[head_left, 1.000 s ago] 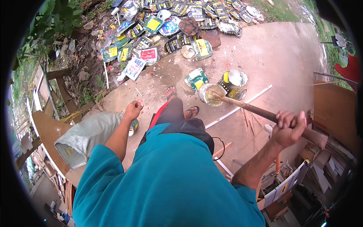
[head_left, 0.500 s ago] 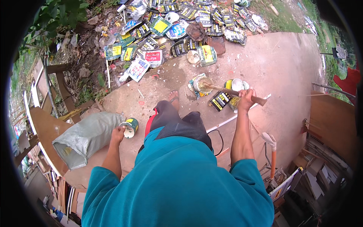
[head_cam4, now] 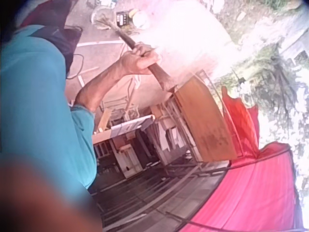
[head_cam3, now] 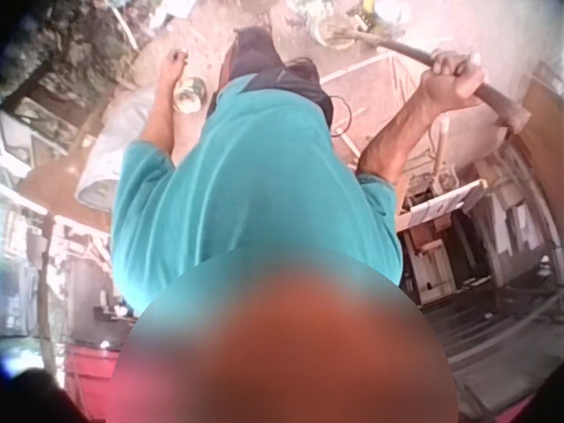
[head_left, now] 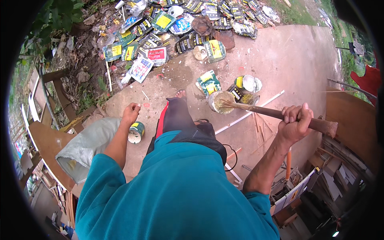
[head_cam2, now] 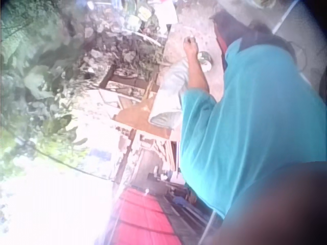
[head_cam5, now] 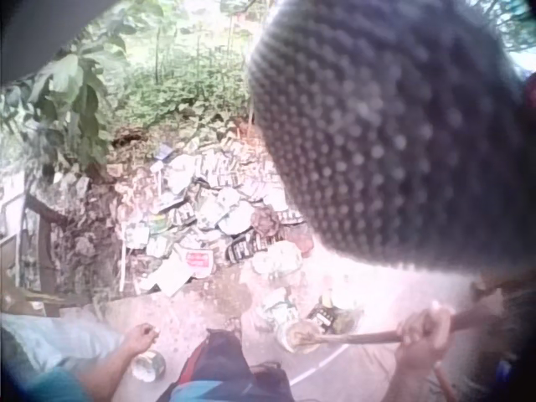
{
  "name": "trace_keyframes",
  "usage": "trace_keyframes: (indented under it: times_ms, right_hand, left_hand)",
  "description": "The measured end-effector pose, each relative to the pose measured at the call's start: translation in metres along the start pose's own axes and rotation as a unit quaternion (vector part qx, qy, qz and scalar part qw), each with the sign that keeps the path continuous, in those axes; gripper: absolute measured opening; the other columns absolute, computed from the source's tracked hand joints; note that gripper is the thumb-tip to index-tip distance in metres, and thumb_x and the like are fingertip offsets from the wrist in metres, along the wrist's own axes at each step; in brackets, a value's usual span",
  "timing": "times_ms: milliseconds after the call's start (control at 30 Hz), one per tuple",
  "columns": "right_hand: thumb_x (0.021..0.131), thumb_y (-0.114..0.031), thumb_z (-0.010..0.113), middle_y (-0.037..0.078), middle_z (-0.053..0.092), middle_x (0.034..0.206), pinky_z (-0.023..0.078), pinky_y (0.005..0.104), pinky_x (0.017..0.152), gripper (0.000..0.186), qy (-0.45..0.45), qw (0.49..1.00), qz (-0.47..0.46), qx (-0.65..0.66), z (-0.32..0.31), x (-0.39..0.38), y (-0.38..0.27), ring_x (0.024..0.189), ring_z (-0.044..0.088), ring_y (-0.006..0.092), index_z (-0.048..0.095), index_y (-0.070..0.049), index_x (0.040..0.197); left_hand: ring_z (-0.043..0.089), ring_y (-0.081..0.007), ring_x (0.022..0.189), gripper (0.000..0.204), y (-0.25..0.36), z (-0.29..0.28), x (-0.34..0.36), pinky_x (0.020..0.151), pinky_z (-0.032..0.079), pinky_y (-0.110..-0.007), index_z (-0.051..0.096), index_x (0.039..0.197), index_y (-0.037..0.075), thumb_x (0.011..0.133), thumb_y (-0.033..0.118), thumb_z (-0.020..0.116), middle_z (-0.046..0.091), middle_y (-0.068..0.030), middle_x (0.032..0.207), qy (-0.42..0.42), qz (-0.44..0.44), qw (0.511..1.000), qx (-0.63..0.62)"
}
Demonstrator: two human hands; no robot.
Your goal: The person uses a long stick to stir a thick substance inside a small paint can placed on the ground. After mixing, the person walks to a nearby area and picks up another paint can.
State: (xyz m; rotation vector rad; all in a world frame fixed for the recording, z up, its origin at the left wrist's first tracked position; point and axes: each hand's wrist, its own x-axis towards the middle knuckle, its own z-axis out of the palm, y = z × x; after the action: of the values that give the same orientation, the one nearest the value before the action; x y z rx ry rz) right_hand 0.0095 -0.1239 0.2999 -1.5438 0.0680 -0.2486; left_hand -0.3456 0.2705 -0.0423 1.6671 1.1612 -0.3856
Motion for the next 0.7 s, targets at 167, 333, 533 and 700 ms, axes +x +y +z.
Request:
trace_keyframes:
  times_ms: [167, 333, 533, 700]
  right_hand:
    - [0.096, -0.013, 0.053, 0.000, 0.032, 0.049, 0.038, 0.0310, 0.047, 0.038, 0.026, 0.999, -0.007, 0.034, -0.020, -0.011, 0.056, 0.041, 0.029, 0.0111, 0.035, -0.012, 0.062]
    - [0.099, -0.014, 0.056, 0.003, 0.052, 0.061, 0.042, 0.0303, 0.051, 0.027, 0.067, 0.980, 0.129, -0.133, 0.000, -0.035, 0.206, 0.051, 0.049, 0.0131, 0.045, -0.008, 0.075]
    - [0.102, -0.017, 0.056, 0.002, 0.048, 0.059, 0.040, 0.0287, 0.051, 0.032, 0.015, 0.995, 0.092, -0.037, -0.054, -0.054, 0.244, 0.052, 0.047, 0.0111, 0.043, -0.009, 0.074]
    - [0.104, -0.014, 0.052, 0.001, 0.043, 0.059, 0.046, 0.0309, 0.059, 0.035, 0.020, 0.995, 0.085, -0.046, -0.104, -0.096, 0.195, 0.054, 0.044, 0.0132, 0.038, -0.009, 0.072]
  left_hand:
    - [0.064, -0.0203, 0.080, 0.040, -0.019, 0.003, -0.029, 0.077, 0.052, -0.037, 0.067, 0.102, -0.001, 0.098, 0.040, 0.065, 0.070, -0.0122, 0.085, -0.056, -0.027, 0.992, 0.107]
    - [0.068, -0.0243, 0.086, 0.041, -0.037, -0.012, -0.056, 0.079, 0.052, -0.040, 0.068, 0.103, -0.001, 0.097, 0.040, 0.065, 0.072, -0.0163, 0.091, -0.091, -0.090, 0.979, 0.160]
    - [0.066, -0.0241, 0.080, 0.039, -0.028, -0.024, -0.052, 0.075, 0.051, -0.038, 0.067, 0.101, -0.001, 0.097, 0.038, 0.065, 0.071, -0.0159, 0.087, -0.020, -0.024, 0.988, 0.153]
    - [0.064, -0.0216, 0.079, 0.037, -0.023, -0.026, -0.036, 0.075, 0.051, -0.038, 0.068, 0.099, 0.000, 0.096, 0.037, 0.066, 0.069, -0.0124, 0.083, -0.047, -0.061, 0.985, 0.151]
